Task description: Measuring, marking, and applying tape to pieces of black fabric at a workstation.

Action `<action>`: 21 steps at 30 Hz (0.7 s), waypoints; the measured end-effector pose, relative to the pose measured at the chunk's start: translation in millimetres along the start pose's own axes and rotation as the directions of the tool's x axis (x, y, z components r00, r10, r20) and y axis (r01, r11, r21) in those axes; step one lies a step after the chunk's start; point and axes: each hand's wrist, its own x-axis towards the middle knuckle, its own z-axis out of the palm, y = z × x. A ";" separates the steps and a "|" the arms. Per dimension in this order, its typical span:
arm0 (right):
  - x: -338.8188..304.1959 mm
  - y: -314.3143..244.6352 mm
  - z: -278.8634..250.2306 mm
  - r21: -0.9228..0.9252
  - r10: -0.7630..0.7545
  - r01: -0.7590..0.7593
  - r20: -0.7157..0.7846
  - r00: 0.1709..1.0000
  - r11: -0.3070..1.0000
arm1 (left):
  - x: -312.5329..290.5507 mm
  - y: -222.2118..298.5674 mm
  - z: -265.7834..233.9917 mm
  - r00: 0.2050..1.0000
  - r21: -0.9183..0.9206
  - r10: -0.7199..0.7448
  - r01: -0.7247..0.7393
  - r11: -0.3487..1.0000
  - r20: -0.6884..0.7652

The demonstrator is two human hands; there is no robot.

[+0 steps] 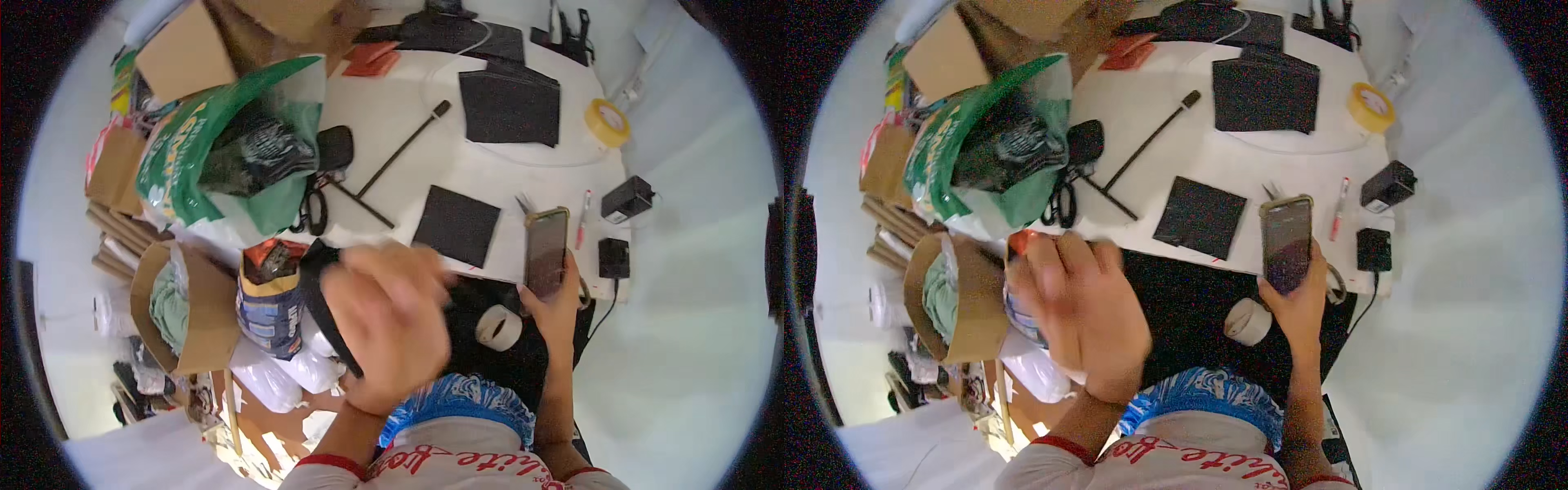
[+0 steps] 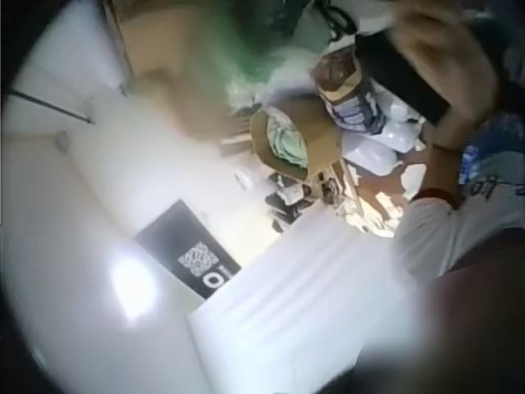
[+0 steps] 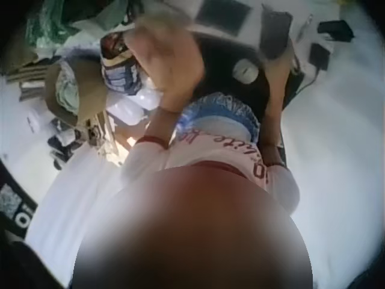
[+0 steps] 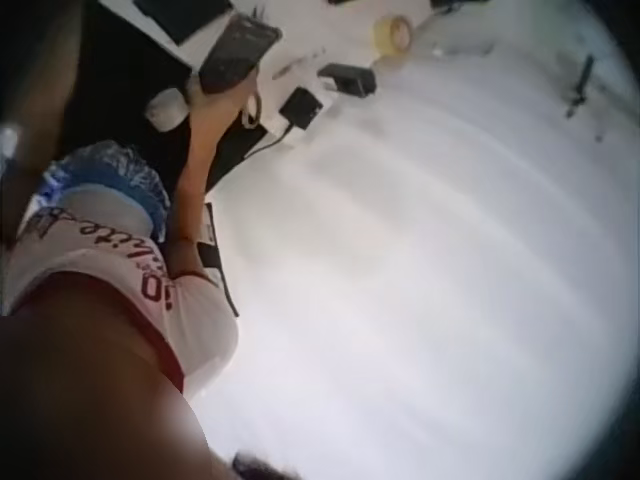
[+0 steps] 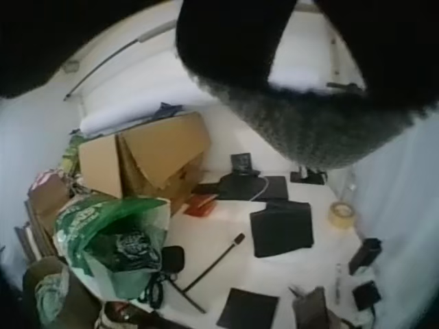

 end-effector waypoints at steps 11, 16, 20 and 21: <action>77.3 -3.6 -50.3 -0.386 -0.152 0.067 -0.192 0.970 0.920 | -64.7 -110.4 -108.1 0.940 0.786 -0.262 0.330 0.523 -0.220; 198.1 -41.6 -84.0 -0.197 -0.202 0.164 -0.189 0.961 0.967 | -61.0 -129.3 -124.3 0.957 0.923 -0.287 0.149 0.355 -0.044; 327.9 -34.3 -127.6 -0.650 -0.292 0.014 -0.322 0.901 0.760 | -63.6 -143.5 -112.6 0.952 0.904 -0.296 0.195 0.380 -0.081; 356.3 -21.0 -143.8 -0.662 -0.291 -0.007 -0.338 0.895 0.749 | -65.9 -153.1 -109.0 0.963 0.907 -0.264 0.162 0.389 -0.058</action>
